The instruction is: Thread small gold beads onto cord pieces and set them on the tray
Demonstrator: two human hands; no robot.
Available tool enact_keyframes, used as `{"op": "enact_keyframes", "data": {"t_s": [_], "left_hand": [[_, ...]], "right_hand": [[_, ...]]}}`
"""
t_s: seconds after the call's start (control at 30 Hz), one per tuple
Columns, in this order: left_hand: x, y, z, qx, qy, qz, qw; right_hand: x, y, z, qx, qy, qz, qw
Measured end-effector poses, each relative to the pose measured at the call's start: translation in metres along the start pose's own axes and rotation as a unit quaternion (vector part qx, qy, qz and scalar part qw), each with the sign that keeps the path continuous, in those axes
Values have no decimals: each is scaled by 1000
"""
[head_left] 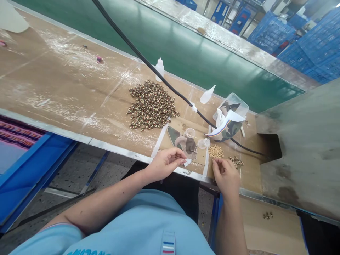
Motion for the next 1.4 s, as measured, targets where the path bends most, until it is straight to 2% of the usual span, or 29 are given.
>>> {"op": "enact_keyframes", "data": {"t_s": [0.13,0.4,0.53,0.77,0.97,1.27,1.4], "left_hand": [[-3,1,0,48,36,9,998],[-13,-2,3,132,115,-11,985],[-16,-3,7,182,124,-15,975],[-16,-1,6,201,106,6,974],[-14,0,4,183,85,8,979],[-10,-2,2,125,45,-4,991],[-11,-1,6,110,44,-12,993]], "right_hand": [[-7,2,10,-19,9,-14,1000],[-34,-13,77,-144,81,-69,984],[-38,-22,94,-143,109,-88,980],[-27,-27,96,-73,161,-120,977],[-23,-27,96,-91,178,-128,971],[-27,-22,90,-180,94,-113,973],[-30,-22,88,-178,98,-109,973]]}}
Point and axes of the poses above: each hand's wrist, its own x-axis away from the middle knuckle, its own y-axis out of the back of the hand, z = x × y, the point moved 5 cm from there along -x, towards the middle knuckle, and after that the axes turned 12 degrees about y, right-handed, at the moved point
